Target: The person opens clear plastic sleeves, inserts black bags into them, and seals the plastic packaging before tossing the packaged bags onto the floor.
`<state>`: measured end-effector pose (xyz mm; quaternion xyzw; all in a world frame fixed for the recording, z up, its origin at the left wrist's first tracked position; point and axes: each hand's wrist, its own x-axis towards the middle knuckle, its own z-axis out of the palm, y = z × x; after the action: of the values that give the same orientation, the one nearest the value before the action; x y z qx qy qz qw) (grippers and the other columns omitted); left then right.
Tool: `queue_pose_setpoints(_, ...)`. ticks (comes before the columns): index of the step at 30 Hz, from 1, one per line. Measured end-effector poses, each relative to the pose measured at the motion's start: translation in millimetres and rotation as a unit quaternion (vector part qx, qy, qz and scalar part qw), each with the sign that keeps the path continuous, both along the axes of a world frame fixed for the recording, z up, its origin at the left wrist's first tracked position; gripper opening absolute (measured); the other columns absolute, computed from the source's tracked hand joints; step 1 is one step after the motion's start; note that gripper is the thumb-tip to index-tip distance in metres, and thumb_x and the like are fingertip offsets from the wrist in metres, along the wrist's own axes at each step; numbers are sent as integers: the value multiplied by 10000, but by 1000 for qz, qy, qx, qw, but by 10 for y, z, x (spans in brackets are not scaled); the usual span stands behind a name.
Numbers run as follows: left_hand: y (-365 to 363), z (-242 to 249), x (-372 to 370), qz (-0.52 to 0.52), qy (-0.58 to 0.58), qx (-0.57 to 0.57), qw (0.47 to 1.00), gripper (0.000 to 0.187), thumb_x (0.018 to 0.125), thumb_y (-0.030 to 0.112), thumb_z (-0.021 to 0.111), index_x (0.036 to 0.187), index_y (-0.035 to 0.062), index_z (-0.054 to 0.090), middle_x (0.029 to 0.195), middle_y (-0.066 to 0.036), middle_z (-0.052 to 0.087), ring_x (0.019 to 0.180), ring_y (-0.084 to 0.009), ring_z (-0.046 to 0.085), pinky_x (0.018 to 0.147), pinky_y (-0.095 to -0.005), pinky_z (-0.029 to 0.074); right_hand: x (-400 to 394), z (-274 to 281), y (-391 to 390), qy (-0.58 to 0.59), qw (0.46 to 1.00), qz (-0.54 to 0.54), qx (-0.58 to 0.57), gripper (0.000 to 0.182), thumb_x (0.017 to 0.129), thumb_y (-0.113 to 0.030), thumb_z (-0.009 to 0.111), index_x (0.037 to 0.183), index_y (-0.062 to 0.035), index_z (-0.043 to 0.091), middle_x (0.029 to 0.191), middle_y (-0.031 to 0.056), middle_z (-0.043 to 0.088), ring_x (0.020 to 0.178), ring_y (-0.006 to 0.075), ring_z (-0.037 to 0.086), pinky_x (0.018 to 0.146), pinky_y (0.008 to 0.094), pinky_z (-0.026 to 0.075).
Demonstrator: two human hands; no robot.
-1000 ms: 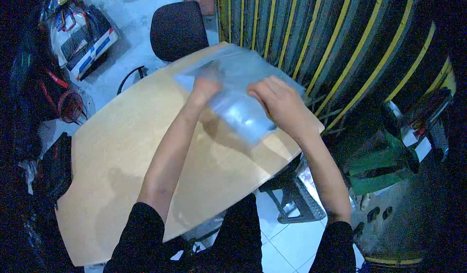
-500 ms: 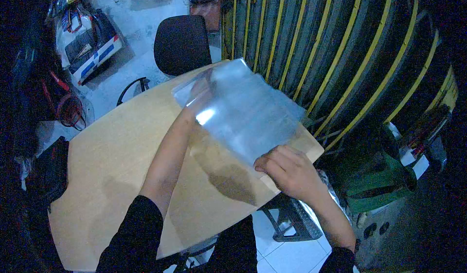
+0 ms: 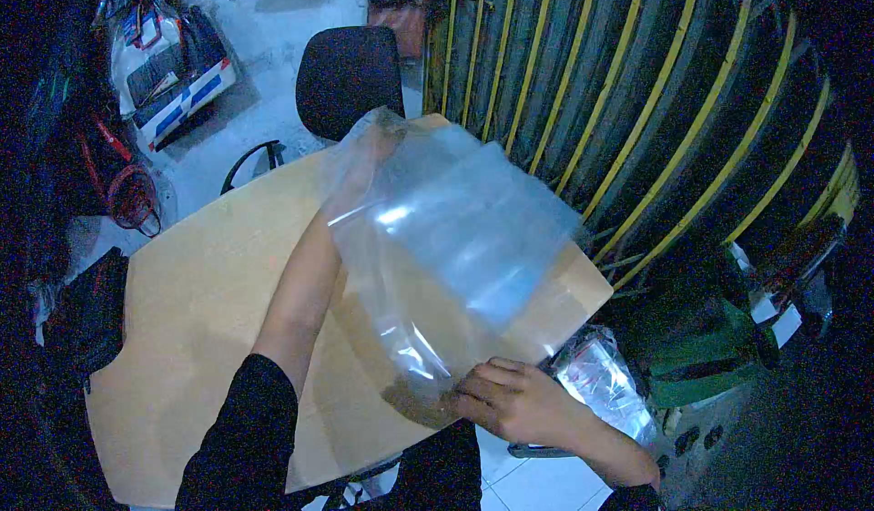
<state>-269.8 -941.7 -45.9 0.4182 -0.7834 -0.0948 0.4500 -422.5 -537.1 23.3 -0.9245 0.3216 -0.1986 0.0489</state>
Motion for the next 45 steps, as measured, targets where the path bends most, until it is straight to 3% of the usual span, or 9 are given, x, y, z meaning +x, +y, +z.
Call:
queue_pose_setpoints(11, 534, 438, 1071, -200, 512, 232, 803, 476, 911, 231, 549, 1336, 48, 433, 955, -95, 618, 924, -232, 633, 759, -368, 536, 673, 28, 171, -77, 992, 86, 47, 179, 752, -117, 685, 911, -59, 625, 826, 46, 615, 738, 220, 608, 635, 332, 505)
queue_pose_setpoints(16, 1149, -324, 3273, 64, 21, 201, 977, 362, 898, 145, 528, 1233, 8, 522, 1038, -153, 631, 944, -277, 629, 829, -363, 501, 1538, -320, 237, -124, 984, 95, 89, 125, 834, -148, 647, 899, -46, 619, 839, 89, 620, 749, 250, 608, 672, 337, 505)
queue_pose_setpoints(17, 1630, -244, 3555, 212, -253, 203, 922, 321, 916, 137, 483, 1182, -31, 547, 1093, -202, 634, 987, -298, 618, 906, -347, 465, 1725, -397, 247, -142, 980, 88, 107, 124, 838, -145, 641, 906, -43, 620, 844, 95, 622, 752, 252, 609, 675, 332, 504)
queue_pose_setpoints(19, 2401, -362, 4273, 153, -318, -15, 935, 290, 820, 18, 467, 1086, 2, 582, 990, -242, 626, 879, -396, 616, 745, -464, 506, 2072, -507, 221, -176, 972, 70, 142, 125, 848, -140, 630, 919, -37, 622, 855, 107, 625, 757, 255, 612, 681, 322, 503)
queue_pose_setpoints(24, 4427, 75, 3924, 322, -23, 223, 920, 169, 847, 108, 569, 949, 10, 662, 898, -187, 662, 765, -280, 664, 669, -346, 522, 2709, -474, 102, -208, 877, -1, 434, 150, 855, -157, 649, 889, -11, 656, 793, 57, 649, 718, 128, 597, 655, 258, 471)
queue_pose_setpoints(26, 4918, 14, 3689, 166, 13, 152, 974, 224, 812, 74, 640, 1027, 11, 638, 1036, -168, 644, 891, -278, 654, 731, -332, 528, 2859, -583, 3, -243, 816, -13, 524, 160, 847, -159, 669, 861, 1, 673, 771, 34, 646, 718, 84, 571, 653, 240, 457)
queue_pose_setpoints(29, 5144, 33, 3263, 81, -87, 72, 990, 529, 779, 123, 686, 1266, 44, 498, 1274, -156, 525, 1204, -331, 478, 1011, -393, 384, 2882, -647, -118, -284, 763, 17, 581, 171, 844, -148, 675, 880, 18, 690, 806, 50, 662, 733, 95, 580, 677, 237, 463)
queue_pose_setpoints(33, 5190, -65, 3089, 83, -113, 50, 989, 547, 770, 114, 686, 1275, 48, 487, 1225, -174, 530, 1153, -338, 499, 951, -416, 409, 2884, -755, -233, -301, 700, 61, 644, 184, 865, -139, 638, 923, 27, 690, 848, 70, 673, 765, 115, 600, 699, 245, 472)
queue_pose_setpoints(45, 5161, -110, 2928, 142, -38, -33, 989, 364, 783, 70, 638, 1138, 28, 572, 1169, -135, 541, 1111, -296, 520, 920, -383, 413, 2840, -697, -298, -282, 725, 40, 627, 128, 829, -129, 697, 840, -25, 623, 772, 7, 616, 708, 78, 563, 641, 221, 437)
